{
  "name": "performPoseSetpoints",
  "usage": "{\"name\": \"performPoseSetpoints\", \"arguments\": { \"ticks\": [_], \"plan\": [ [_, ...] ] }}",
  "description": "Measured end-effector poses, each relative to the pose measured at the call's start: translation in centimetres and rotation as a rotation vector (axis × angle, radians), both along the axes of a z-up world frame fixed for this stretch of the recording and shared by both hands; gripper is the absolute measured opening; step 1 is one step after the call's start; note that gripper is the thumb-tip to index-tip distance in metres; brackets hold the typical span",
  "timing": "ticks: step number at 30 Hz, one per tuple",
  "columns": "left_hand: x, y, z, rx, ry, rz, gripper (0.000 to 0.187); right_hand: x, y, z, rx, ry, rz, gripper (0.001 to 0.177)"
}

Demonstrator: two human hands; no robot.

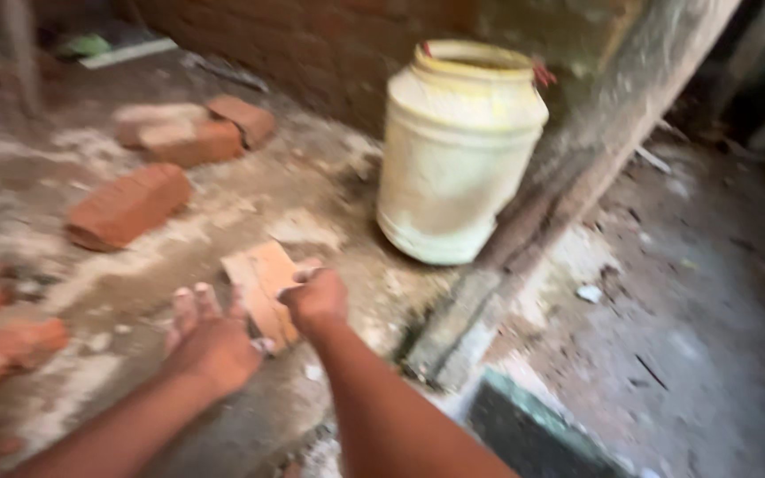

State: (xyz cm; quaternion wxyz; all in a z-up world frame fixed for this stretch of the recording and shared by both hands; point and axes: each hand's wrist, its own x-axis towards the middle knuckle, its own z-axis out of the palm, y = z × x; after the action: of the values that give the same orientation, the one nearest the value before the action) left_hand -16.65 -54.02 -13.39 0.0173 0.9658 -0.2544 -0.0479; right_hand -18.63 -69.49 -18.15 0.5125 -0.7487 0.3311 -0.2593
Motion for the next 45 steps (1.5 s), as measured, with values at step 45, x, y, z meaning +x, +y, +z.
{"name": "performPoseSetpoints", "arguments": {
  "ticks": [45],
  "plan": [
    [10.6, -1.3, -15.4, -1.158, 0.928, 0.629, 0.053, 0.7, 2.9, -6.5, 0.46, -0.012, -0.154, 0.057]
  ]
}}
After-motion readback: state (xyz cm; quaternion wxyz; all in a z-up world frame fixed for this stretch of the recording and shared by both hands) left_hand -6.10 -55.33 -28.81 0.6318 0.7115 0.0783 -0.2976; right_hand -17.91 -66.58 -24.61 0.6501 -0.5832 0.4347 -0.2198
